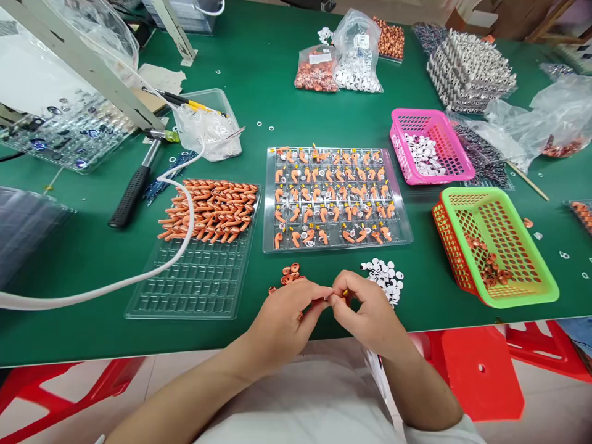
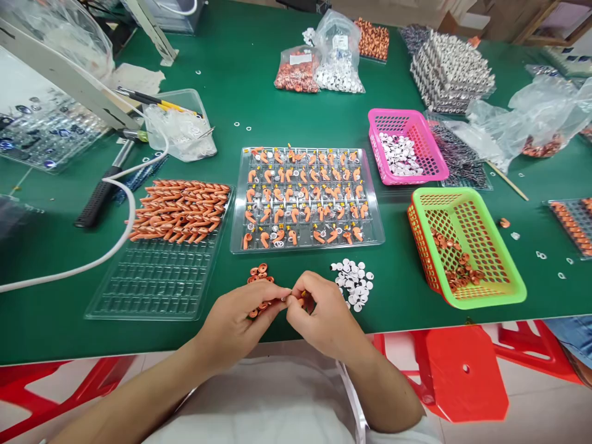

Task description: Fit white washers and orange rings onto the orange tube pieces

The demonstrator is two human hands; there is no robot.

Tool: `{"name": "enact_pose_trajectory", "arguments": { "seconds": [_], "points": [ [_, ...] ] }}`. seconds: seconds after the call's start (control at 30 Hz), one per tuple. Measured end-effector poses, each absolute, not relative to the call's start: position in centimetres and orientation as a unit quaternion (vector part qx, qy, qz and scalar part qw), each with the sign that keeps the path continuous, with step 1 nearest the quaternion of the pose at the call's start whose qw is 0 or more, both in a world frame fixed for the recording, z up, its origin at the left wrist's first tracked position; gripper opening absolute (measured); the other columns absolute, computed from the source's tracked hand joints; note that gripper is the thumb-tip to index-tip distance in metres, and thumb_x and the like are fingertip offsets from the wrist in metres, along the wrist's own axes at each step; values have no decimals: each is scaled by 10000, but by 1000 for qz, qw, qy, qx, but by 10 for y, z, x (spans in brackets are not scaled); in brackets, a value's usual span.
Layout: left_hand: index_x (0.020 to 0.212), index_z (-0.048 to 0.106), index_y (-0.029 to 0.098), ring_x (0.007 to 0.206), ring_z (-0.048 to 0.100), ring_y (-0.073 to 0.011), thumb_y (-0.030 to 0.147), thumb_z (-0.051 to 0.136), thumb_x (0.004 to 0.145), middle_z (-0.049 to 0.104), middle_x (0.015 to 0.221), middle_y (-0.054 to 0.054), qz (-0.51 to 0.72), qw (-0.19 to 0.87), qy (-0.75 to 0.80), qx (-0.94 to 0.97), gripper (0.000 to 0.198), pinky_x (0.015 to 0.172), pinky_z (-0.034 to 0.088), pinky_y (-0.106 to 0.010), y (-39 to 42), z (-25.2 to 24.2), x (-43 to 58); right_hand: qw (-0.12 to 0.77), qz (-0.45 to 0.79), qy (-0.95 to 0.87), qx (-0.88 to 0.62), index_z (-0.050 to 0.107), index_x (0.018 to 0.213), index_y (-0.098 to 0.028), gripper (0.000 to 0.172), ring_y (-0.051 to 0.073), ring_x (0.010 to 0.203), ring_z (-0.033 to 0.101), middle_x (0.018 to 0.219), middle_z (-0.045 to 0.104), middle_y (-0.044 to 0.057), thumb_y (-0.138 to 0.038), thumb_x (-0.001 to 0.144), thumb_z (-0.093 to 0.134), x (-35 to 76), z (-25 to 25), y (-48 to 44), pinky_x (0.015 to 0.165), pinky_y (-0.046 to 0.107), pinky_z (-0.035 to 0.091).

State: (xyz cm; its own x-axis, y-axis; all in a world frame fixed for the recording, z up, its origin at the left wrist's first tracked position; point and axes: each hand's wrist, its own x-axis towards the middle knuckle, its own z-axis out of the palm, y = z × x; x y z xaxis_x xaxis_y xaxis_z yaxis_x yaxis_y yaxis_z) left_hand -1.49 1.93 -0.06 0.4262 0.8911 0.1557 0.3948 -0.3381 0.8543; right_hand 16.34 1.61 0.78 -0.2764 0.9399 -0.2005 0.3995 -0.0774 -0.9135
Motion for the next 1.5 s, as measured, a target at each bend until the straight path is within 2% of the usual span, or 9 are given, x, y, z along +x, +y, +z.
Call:
{"name": "enact_pose_trajectory", "arguments": {
  "seconds": [0.2,0.33,0.47,0.57,0.73,1.0,1.1,1.2,1.5],
  "points": [
    [983,691,182,813,694,-163,233,627,849,741,928,-43,280,611,476,568,156,734,557,-248,25,11,-12,267,512,-601,-553,485,746,-213,122,107,574,438,658,485,-45,-163,850,524,166,10,18,514,230,347],
    [896,688,144,808,690,-169,236,669,808,731,870,-50,292,668,491,476,129,755,565,-258,28,14,-11,290,559,-576,-521,516,851,-224,50,114,642,501,751,526,-27,-182,863,541,170,11,14,568,227,413],
    [914,687,149,801,678,-156,235,674,811,721,867,-41,300,696,480,441,135,757,565,-255,28,13,-11,347,578,-547,-496,545,975,-246,141,132,758,554,860,563,-5,-175,858,577,173,4,8,676,241,479],
    [940,690,158,852,678,-158,229,674,818,724,907,-43,306,719,457,425,142,798,556,-260,26,11,-10,368,576,-539,-492,553,965,-258,124,127,785,561,889,563,-7,-178,874,575,173,-1,4,706,240,488],
    [928,680,165,876,687,-163,218,698,802,725,918,-36,305,749,430,401,138,817,549,-266,27,9,-8,351,540,-574,-505,552,948,-259,133,128,783,554,897,567,-10,-165,863,591,174,0,3,693,244,478],
    [819,668,142,735,650,-126,228,701,789,685,779,-16,294,730,464,407,97,703,535,-228,28,5,-8,299,522,-623,-499,543,1001,-268,207,120,724,554,848,587,-29,-155,842,609,177,9,6,655,241,477],
    [812,667,139,675,630,-109,219,711,771,675,746,-5,298,726,483,389,100,652,535,-213,27,5,-7,300,505,-636,-500,538,1076,-277,287,121,732,560,899,587,-20,-138,835,609,177,9,5,678,256,489],
    [865,690,141,712,646,-119,217,726,757,699,779,-18,305,729,488,371,137,672,548,-215,27,6,-7,314,492,-644,-495,533,1137,-285,366,125,772,578,967,581,-4,-107,825,601,176,6,4,700,260,505],
    [847,719,153,724,648,-116,222,696,800,711,795,-26,322,720,469,397,86,684,544,-198,26,7,-6,382,468,-596,-528,578,1047,-257,222,125,746,586,901,606,-1,-147,857,605,169,-12,-5,683,256,503]
  ]
}}
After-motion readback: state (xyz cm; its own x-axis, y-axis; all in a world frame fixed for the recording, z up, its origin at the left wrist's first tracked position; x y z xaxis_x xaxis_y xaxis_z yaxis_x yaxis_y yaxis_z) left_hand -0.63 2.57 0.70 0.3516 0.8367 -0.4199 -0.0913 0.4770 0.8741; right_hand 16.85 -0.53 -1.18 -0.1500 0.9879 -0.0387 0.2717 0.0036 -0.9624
